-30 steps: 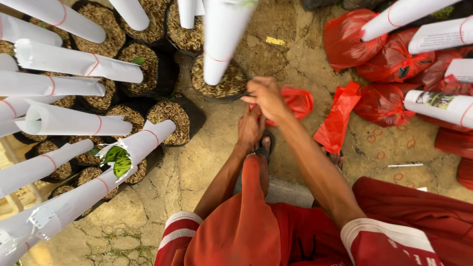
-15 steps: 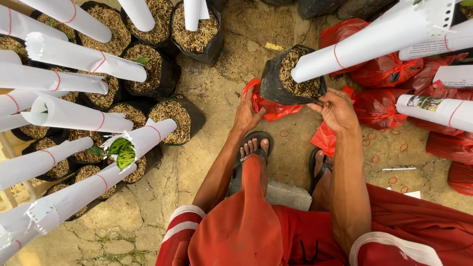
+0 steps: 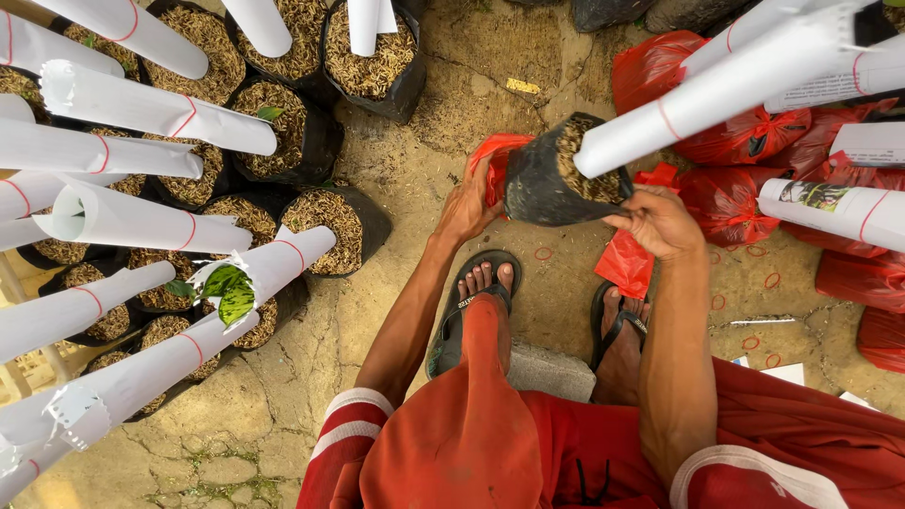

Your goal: The person places potted plants wrapped in white paper into red plastic bags and ties them with rubber bands. The person repeats this process for multiple plants, arranging the finished packages on the ground.

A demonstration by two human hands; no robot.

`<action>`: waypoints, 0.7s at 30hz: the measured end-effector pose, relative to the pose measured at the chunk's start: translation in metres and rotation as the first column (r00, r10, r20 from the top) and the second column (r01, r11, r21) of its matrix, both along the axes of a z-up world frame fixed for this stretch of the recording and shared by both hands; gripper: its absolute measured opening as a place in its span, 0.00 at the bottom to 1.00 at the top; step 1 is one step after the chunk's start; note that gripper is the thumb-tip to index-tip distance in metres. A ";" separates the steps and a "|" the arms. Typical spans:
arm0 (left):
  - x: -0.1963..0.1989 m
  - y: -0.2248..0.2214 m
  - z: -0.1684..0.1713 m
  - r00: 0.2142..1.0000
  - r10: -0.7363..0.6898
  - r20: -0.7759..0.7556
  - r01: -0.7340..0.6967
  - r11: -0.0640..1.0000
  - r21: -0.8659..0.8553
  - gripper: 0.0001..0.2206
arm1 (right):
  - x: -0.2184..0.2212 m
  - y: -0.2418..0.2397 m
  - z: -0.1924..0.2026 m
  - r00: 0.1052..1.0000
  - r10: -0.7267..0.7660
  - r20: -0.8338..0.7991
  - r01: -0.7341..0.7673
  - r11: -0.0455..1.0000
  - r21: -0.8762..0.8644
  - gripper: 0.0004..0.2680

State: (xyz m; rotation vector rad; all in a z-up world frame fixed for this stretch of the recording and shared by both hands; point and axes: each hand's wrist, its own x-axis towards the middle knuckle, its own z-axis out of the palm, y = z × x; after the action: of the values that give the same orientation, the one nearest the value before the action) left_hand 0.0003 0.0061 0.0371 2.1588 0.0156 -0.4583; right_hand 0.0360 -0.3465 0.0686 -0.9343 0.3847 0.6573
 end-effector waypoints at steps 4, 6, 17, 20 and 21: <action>-0.003 0.001 0.009 0.998 -0.050 -0.034 0.049 0.998 -0.025 0.53 | -0.003 0.027 -0.014 0.988 -0.101 -0.115 0.094 0.994 -0.063 0.05; -0.008 -0.006 0.005 1.000 -0.024 -0.013 0.022 0.996 -0.090 0.57 | -0.008 0.043 -0.016 0.978 -0.186 -0.093 0.185 0.983 -0.019 0.07; -0.005 -0.003 -0.019 0.975 0.210 0.072 -0.175 0.925 -0.338 0.62 | -0.004 0.097 0.019 0.998 -0.037 0.043 0.048 0.955 -0.292 0.07; -0.010 -0.006 -0.014 0.978 0.206 0.010 -0.190 0.919 -0.345 0.62 | -0.007 0.103 0.015 0.994 -0.080 0.071 0.096 0.958 -0.270 0.09; -0.013 -0.012 -0.012 0.973 0.226 0.036 -0.197 0.908 -0.369 0.62 | -0.009 0.107 0.013 0.986 -0.134 0.098 0.153 0.960 -0.236 0.10</action>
State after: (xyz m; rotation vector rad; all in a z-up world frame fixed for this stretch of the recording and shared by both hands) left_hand -0.0130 -0.0058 0.0254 1.7830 0.1131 -0.2283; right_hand 0.0266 -0.2393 0.0812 -1.1504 0.4632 0.4436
